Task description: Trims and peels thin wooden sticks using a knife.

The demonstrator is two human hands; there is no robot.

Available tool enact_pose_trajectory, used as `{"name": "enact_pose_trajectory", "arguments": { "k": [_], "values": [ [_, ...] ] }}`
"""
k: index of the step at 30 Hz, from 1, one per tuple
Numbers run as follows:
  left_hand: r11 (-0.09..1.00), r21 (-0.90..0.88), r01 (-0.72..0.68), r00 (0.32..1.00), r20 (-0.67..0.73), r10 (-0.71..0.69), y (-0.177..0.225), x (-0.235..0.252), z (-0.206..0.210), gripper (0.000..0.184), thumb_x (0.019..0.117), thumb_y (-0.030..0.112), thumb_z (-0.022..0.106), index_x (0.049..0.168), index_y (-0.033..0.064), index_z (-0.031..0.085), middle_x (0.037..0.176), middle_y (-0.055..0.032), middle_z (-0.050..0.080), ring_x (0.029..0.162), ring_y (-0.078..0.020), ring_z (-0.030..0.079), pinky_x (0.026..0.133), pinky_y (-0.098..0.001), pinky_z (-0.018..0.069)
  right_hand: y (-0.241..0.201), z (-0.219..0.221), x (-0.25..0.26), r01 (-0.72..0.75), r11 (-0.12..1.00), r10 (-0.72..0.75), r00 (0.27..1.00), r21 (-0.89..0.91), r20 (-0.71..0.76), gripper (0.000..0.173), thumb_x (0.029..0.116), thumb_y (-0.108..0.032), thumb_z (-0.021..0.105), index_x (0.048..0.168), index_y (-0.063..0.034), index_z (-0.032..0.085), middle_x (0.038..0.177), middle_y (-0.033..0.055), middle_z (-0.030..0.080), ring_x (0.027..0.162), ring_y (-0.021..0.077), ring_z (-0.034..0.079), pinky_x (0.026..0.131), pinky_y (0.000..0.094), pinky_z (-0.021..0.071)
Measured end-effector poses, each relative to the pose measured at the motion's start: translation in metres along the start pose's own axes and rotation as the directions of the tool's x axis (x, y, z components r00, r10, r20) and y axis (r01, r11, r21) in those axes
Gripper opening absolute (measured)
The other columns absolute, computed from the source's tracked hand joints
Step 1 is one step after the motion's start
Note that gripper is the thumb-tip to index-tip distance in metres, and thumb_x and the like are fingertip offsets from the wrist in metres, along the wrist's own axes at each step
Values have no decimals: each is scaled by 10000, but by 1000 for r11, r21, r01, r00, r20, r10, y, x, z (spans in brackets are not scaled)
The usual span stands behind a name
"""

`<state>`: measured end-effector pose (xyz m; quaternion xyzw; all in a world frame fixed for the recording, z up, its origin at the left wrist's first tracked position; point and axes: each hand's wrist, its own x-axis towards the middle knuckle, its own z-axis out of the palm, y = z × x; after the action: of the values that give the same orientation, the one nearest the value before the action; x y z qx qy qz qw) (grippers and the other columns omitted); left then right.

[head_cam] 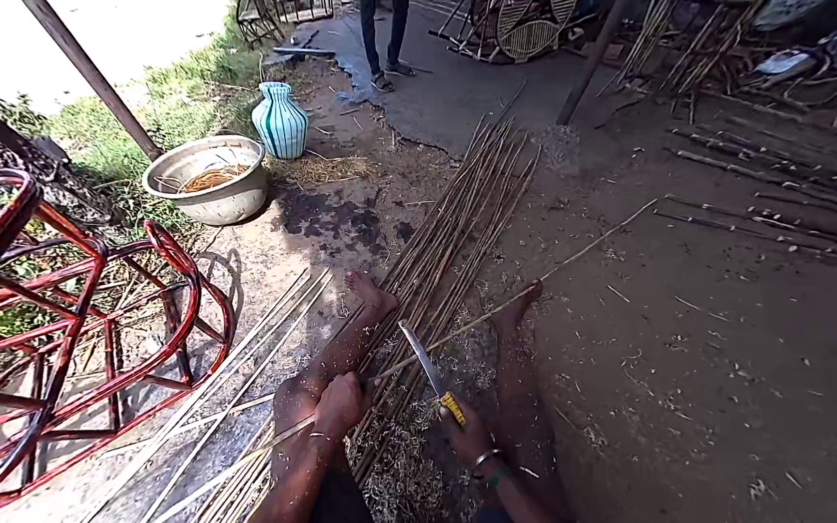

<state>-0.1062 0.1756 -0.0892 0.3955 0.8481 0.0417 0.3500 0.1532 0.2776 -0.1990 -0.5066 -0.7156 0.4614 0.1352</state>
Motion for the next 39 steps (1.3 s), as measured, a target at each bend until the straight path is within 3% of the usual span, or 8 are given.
{"name": "enact_pose_trajectory", "arguments": {
  "k": [4,7,10,20,23,32,36,39],
  "values": [
    [1000,-11,-6,1000,6,6,-3,0,2,584,1056,589,409,1153,96,705,1112,-180,714,1088,-352,694,930,-582,543,7,-3,3,-67,996,68,997,50,-24,493,1056,-298,569,1449,-2,545,1183,225,680,965,301,690,884,479,560],
    [1000,4,-4,1000,3,4,3,4,-6,582,1060,584,402,1179,93,692,1132,-185,710,1110,-360,688,944,-584,539,-13,-4,1,47,997,-34,983,-67,181,516,1040,-306,567,1488,-53,529,1331,170,667,1179,265,673,1070,457,503],
    [1000,-5,-6,999,35,6,2,1,0,586,1066,575,391,1175,84,689,1127,-190,706,1100,-366,686,933,-593,536,3,1,2,-56,998,58,997,24,-47,473,1049,-294,578,1427,-9,574,1233,222,680,1063,321,685,981,504,529],
    [1000,24,-11,996,92,9,3,10,-10,637,1087,561,306,1241,49,652,1193,-222,683,1162,-389,661,970,-610,516,-2,-4,10,68,998,-67,993,-7,97,494,1035,-296,573,1439,-11,564,1269,177,690,1145,257,682,1055,440,513],
    [999,34,2,995,100,-6,3,5,-4,623,1084,564,313,1242,64,651,1192,-216,685,1150,-390,666,953,-617,519,-1,-3,8,-51,996,52,999,71,-9,461,1060,-275,565,1432,-2,554,1077,178,692,916,247,691,852,429,570],
    [998,62,-2,990,140,-7,6,4,-5,664,1092,562,256,1235,42,644,1202,-236,677,1163,-411,658,947,-638,515,-2,-5,3,96,994,-86,980,-48,177,495,1032,-287,574,1445,-12,558,1272,182,687,1139,265,683,1051,453,513],
    [999,44,3,987,162,-10,5,5,-2,695,1086,584,242,1231,34,641,1205,-240,672,1167,-415,655,944,-639,517,3,2,7,-62,993,69,995,99,-67,444,1060,-264,563,1399,23,570,1033,189,687,880,265,683,826,439,569],
    [999,1,-43,986,161,43,-3,14,-4,695,1091,568,251,1166,8,657,1137,-248,679,1110,-412,668,926,-639,515,-6,-5,2,98,994,-86,978,-50,189,492,1033,-285,566,1450,-24,560,1279,170,693,1157,253,684,1068,445,509]
  ]
}}
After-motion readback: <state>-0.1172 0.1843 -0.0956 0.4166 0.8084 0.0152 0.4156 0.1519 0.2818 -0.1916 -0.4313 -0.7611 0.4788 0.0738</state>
